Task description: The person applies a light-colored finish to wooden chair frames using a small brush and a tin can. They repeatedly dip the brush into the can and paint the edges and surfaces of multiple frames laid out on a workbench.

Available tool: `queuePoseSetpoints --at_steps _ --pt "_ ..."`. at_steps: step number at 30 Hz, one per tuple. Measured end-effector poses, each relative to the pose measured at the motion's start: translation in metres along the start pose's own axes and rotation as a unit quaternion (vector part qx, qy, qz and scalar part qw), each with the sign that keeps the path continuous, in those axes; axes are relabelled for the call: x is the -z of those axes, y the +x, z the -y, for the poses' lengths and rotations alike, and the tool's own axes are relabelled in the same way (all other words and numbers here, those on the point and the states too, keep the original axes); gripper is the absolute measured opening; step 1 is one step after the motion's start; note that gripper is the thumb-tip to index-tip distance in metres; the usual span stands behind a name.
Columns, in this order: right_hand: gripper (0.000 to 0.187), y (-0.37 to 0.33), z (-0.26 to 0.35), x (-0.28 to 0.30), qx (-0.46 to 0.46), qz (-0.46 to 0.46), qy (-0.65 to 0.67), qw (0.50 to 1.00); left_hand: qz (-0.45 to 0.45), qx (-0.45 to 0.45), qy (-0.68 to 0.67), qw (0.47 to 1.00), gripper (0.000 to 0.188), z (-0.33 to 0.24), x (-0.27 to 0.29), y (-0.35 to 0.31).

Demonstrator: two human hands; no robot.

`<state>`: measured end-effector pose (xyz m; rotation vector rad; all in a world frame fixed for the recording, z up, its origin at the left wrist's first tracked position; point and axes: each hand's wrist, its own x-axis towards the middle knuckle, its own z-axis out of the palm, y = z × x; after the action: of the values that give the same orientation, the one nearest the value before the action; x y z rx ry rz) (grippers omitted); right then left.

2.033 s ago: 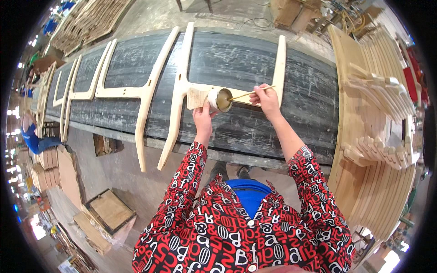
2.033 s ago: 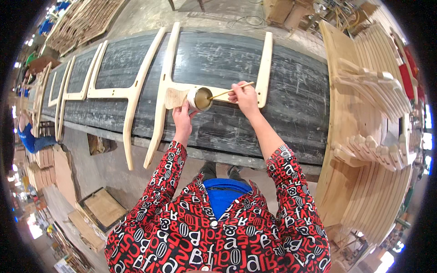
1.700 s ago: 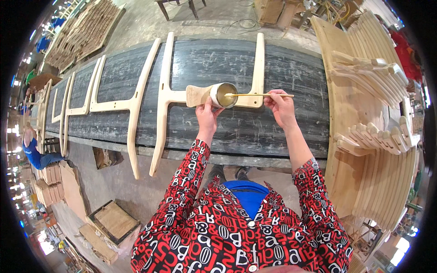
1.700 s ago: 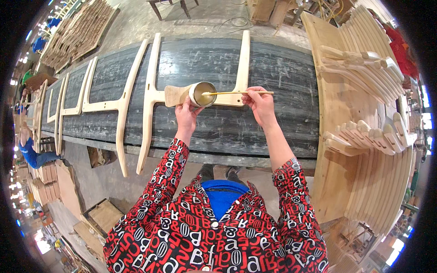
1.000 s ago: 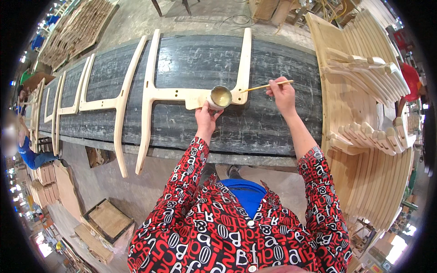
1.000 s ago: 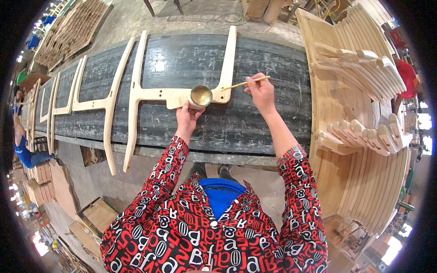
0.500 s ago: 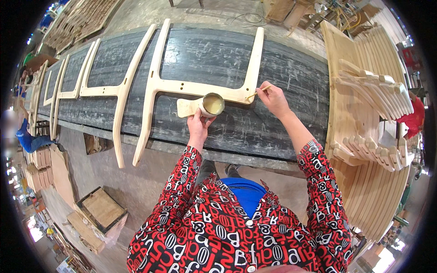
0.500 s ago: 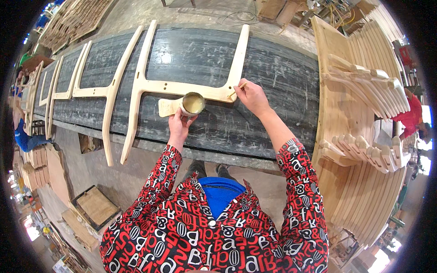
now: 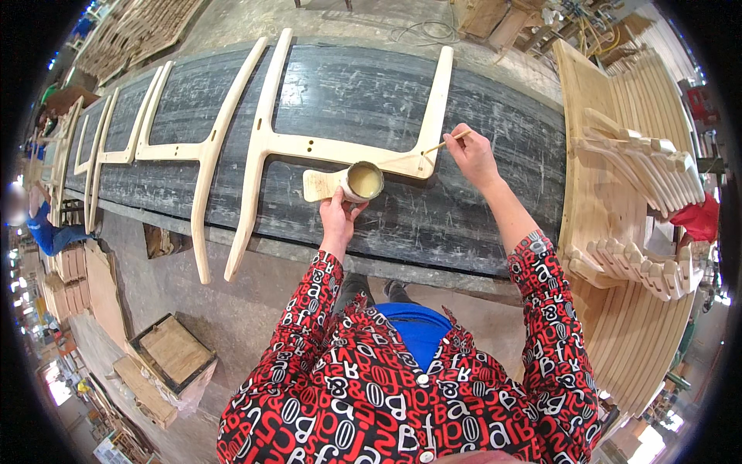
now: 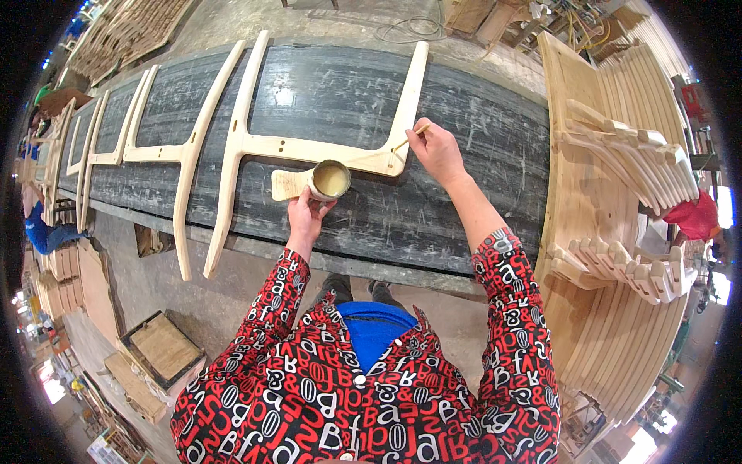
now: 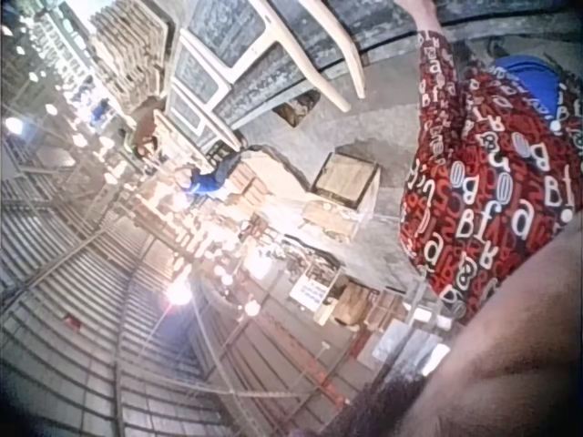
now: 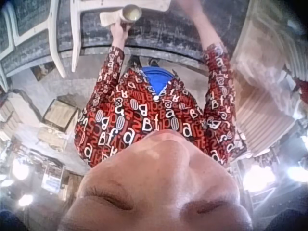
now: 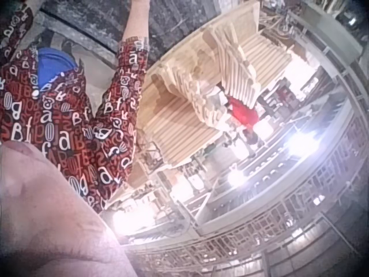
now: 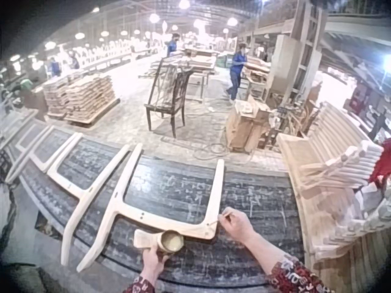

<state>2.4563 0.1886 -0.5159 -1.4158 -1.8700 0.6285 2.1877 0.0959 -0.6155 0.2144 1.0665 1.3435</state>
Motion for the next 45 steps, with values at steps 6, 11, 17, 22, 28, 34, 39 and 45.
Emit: queuePoseSetpoints --at_steps 6,11,17,22,28,34,39,45 --pt "0.018 0.0 -0.013 -0.017 0.001 0.013 -0.009 1.0 0.007 -0.003 0.002 1.0 0.029 0.001 0.0 0.0" --pt "0.017 0.002 -0.01 -0.024 0.006 0.042 -0.008 0.999 0.009 -0.012 0.004 1.0 0.029 -0.001 0.004 -0.002" --pt "0.017 0.003 -0.01 -0.019 0.031 0.013 -0.039 0.999 0.019 -0.008 0.01 1.0 0.028 0.002 -0.001 -0.001" --pt "0.018 -0.002 0.0 -0.007 -0.029 0.035 -0.009 0.999 0.019 -0.011 0.002 1.0 0.028 0.003 0.001 -0.002" --pt "0.017 -0.013 0.003 -0.004 -0.025 0.02 0.055 0.998 0.025 -0.009 -0.002 1.0 0.029 0.008 0.0 -0.005" --pt "0.017 -0.025 -0.001 -0.019 -0.004 0.042 0.042 0.998 0.013 -0.014 -0.006 1.0 0.029 0.011 -0.001 -0.009" --pt "0.016 -0.025 -0.005 -0.026 -0.021 0.066 0.02 0.997 0.017 -0.018 0.005 1.0 0.029 0.01 0.0 -0.01" --pt "0.01 -0.015 -0.001 -0.017 0.031 0.102 -0.052 0.993 0.014 -0.01 0.012 1.0 0.029 0.009 -0.001 -0.005"
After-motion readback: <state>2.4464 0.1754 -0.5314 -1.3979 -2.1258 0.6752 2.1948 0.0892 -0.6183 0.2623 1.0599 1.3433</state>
